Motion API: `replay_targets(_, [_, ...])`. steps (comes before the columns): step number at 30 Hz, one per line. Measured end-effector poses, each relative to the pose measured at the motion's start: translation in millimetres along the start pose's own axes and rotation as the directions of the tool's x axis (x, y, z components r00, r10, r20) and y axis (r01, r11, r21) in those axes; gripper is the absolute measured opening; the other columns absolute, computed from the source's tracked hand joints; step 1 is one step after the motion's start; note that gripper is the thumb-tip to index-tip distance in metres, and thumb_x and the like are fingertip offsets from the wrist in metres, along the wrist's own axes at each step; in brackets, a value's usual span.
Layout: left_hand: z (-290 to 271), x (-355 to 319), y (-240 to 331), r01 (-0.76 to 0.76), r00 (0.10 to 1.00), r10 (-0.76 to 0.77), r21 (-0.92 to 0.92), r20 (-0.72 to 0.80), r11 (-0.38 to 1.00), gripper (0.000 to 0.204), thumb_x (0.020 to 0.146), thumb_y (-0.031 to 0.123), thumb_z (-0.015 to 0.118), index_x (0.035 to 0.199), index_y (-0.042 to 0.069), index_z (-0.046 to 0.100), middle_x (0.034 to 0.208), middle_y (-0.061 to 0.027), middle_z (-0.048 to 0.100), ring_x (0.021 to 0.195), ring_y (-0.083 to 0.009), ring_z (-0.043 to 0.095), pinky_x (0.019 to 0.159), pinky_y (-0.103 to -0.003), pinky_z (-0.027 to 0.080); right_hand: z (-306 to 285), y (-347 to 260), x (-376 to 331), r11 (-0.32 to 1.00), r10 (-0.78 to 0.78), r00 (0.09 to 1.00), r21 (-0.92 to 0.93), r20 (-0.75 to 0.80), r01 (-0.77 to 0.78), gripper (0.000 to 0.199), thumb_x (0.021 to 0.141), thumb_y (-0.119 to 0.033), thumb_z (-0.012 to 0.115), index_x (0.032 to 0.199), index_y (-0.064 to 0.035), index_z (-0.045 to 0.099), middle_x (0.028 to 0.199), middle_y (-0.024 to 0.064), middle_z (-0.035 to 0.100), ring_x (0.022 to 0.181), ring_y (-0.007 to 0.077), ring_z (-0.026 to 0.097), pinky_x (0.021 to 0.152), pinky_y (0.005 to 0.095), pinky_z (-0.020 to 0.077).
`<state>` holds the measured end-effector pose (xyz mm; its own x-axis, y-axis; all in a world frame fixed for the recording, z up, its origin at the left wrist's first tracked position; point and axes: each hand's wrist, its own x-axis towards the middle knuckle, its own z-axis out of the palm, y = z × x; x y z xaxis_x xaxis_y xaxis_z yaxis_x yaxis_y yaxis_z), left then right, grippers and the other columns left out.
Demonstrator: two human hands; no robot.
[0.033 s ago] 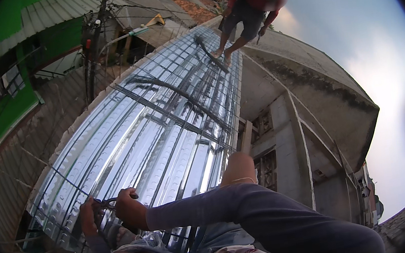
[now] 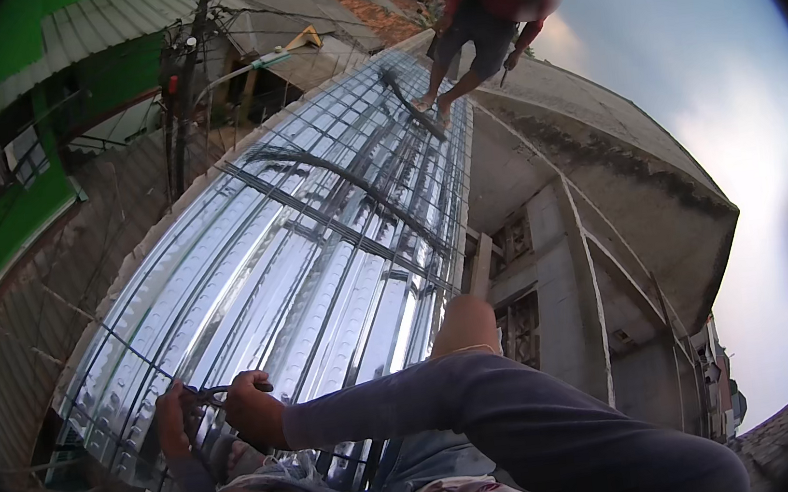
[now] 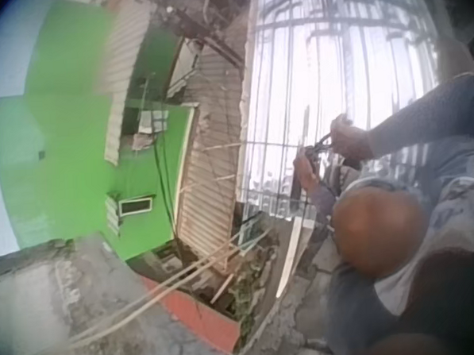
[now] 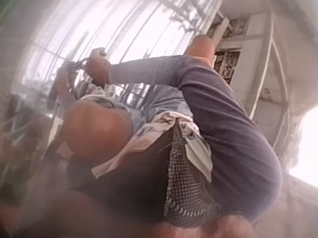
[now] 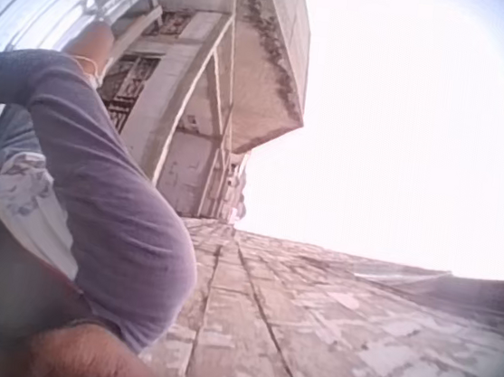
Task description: The person uses pliers to twist and secure wire ties at the intersections of a metal grid structure. They repeatedly position the wires and twist them to fasten the grid components together.
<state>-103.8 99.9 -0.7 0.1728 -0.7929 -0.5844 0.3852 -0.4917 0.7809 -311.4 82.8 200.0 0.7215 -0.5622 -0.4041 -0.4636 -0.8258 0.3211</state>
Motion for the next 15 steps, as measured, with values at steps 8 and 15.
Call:
replay_targets(8, [25, -15, 22, 0.016, 0.994, -0.007, 0.085, -0.107, 0.996, 0.041, 0.106, 0.045, 0.058, 0.087, 0.010, 0.068, 0.076, -0.0030, 0.073, 0.060, -0.0120, 0.064, 0.055, -0.030, 0.043, 22, 44, 6, -0.325, -0.270, 0.832, 0.767, 0.485, -0.553, 0.009, 0.081, -0.014, 0.081, 0.082, -0.0052, 0.080, 0.074, 0.0071, 0.072, 0.062, 0.0190, 0.068, 0.053, 0.0324, 0.0537])
replay_targets(15, [22, 5, 11, 0.003, 0.999, -0.001, 0.042, -0.049, 0.999, 0.041, 0.104, 0.045, 0.062, 0.090, 0.008, 0.073, 0.081, -0.0055, 0.077, 0.061, -0.0131, 0.063, 0.057, -0.031, 0.045, 50, 22, 1, 0.068, 0.194, 0.950, 0.962, 0.246, -0.263, 0.050, 0.068, -0.028, 0.088, 0.093, 0.0103, 0.067, 0.090, 0.0257, 0.073, 0.082, 0.0365, 0.075, 0.074, 0.0467, 0.0604])
